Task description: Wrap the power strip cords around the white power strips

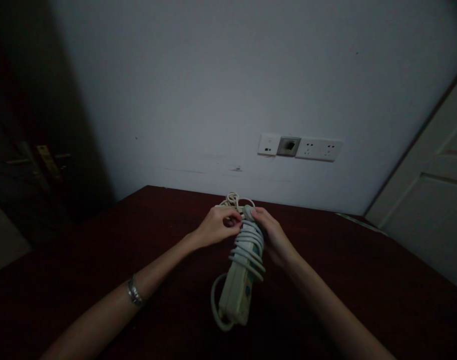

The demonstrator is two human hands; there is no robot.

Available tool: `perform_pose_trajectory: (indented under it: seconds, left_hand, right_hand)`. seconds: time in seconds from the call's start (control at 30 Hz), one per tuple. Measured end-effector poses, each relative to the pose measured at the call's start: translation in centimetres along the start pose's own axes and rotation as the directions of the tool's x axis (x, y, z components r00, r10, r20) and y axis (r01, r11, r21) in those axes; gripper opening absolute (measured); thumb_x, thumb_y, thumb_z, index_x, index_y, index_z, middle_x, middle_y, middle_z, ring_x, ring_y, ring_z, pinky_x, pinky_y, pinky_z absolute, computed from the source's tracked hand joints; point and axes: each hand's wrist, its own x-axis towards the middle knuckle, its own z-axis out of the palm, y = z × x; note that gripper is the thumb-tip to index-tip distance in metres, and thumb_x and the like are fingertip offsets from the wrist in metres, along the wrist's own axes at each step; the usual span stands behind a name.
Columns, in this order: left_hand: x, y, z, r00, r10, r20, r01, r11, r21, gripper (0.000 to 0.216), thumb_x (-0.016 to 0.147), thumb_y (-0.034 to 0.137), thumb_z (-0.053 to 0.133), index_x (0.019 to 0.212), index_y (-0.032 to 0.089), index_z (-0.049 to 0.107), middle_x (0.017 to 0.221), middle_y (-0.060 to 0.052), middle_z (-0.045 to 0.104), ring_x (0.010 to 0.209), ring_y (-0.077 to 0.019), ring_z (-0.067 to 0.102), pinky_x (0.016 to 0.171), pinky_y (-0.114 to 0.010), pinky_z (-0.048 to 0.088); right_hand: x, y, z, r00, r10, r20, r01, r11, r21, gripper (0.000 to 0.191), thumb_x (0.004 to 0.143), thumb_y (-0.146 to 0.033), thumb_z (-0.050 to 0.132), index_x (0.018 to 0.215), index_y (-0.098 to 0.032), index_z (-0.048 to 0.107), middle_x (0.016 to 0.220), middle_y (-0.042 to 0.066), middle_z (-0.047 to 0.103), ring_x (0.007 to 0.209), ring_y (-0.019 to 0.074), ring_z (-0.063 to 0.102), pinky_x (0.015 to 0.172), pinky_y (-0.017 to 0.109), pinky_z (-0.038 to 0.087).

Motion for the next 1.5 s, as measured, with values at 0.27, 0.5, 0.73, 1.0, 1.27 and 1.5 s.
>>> perform_pose_trajectory:
  seconds: [0.27, 0.5, 0.73, 1.0, 1.27, 1.5]
  left_hand:
    - [-0.1, 0.1, -0.1, 0.989, 0.143, -0.034, -0.138, 0.983, 0.121, 0.007, 0.077, 0.015, 0.056, 0.079, 0.012, 0.061, 0.077, -0.005, 0.064, 0.071, -0.0127, 0.058, 0.066, -0.025, 0.049]
    - [-0.3, -0.4, 0.5, 0.971, 0.216, -0.1, -0.197, 0.966, 0.168, 0.01, 0.08, 0.019, 0.056, 0.086, 0.013, 0.061, 0.086, -0.008, 0.065, 0.082, -0.0156, 0.06, 0.077, -0.032, 0.049]
    - [-0.2, -0.1, 0.4, 0.995, 0.09, -0.053, -0.087, 0.995, 0.052, 0.008, 0.079, 0.018, 0.058, 0.082, 0.012, 0.063, 0.083, -0.006, 0.065, 0.079, -0.0146, 0.06, 0.075, -0.029, 0.049]
    - [-0.3, -0.1, 0.7, 0.995, 0.093, -0.031, -0.086, 0.982, 0.168, 0.008, 0.079, 0.018, 0.058, 0.084, 0.013, 0.062, 0.082, -0.004, 0.065, 0.076, -0.0137, 0.059, 0.072, -0.029, 0.048]
    - [-0.5, 0.2, 0.9, 0.985, 0.175, -0.013, -0.158, 0.915, 0.371, 0.022, 0.083, 0.02, 0.055, 0.103, 0.012, 0.06, 0.099, -0.01, 0.065, 0.09, -0.0182, 0.06, 0.081, -0.036, 0.05]
    - [-0.4, 2.0, -0.1, 0.963, 0.199, 0.183, -0.27, 0.724, 0.635, 0.022, 0.089, 0.026, 0.046, 0.094, 0.009, 0.06, 0.089, -0.01, 0.063, 0.088, -0.0199, 0.06, 0.076, -0.036, 0.052]
  right_hand:
    - [-0.2, -1.2, -0.6, 0.974, 0.193, 0.122, -0.213, 0.962, 0.174, 0.026, 0.067, -0.03, 0.068, 0.091, -0.022, 0.06, 0.077, -0.001, 0.06, 0.064, 0.0125, 0.053, 0.056, 0.024, 0.042]
    - [-0.5, -1.9, -0.7, 0.963, 0.211, 0.166, -0.238, 0.956, 0.168, 0.015, 0.068, -0.028, 0.064, 0.079, -0.021, 0.057, 0.072, -0.002, 0.058, 0.06, 0.012, 0.051, 0.056, 0.025, 0.042]
    - [-0.4, -1.8, -0.7, 0.972, 0.206, 0.111, -0.22, 0.966, 0.132, 0.022, 0.067, -0.03, 0.066, 0.086, -0.02, 0.06, 0.074, 0.0, 0.059, 0.059, 0.0122, 0.052, 0.05, 0.023, 0.04]
    - [-0.3, -2.3, -0.8, 0.973, 0.219, 0.067, -0.221, 0.975, 0.025, 0.025, 0.066, -0.032, 0.067, 0.086, -0.021, 0.059, 0.071, -0.001, 0.059, 0.056, 0.012, 0.052, 0.047, 0.023, 0.039]
    - [-0.1, -1.8, -1.7, 0.976, 0.2, 0.088, -0.205, 0.978, 0.047, 0.019, 0.066, -0.031, 0.066, 0.079, -0.021, 0.056, 0.07, -0.003, 0.057, 0.057, 0.012, 0.05, 0.048, 0.022, 0.037]
    - [-0.4, -2.0, -0.8, 0.988, 0.148, 0.04, -0.144, 0.986, -0.086, 0.027, 0.065, -0.039, 0.068, 0.08, -0.019, 0.058, 0.067, -0.003, 0.056, 0.056, 0.0104, 0.048, 0.048, 0.021, 0.032]
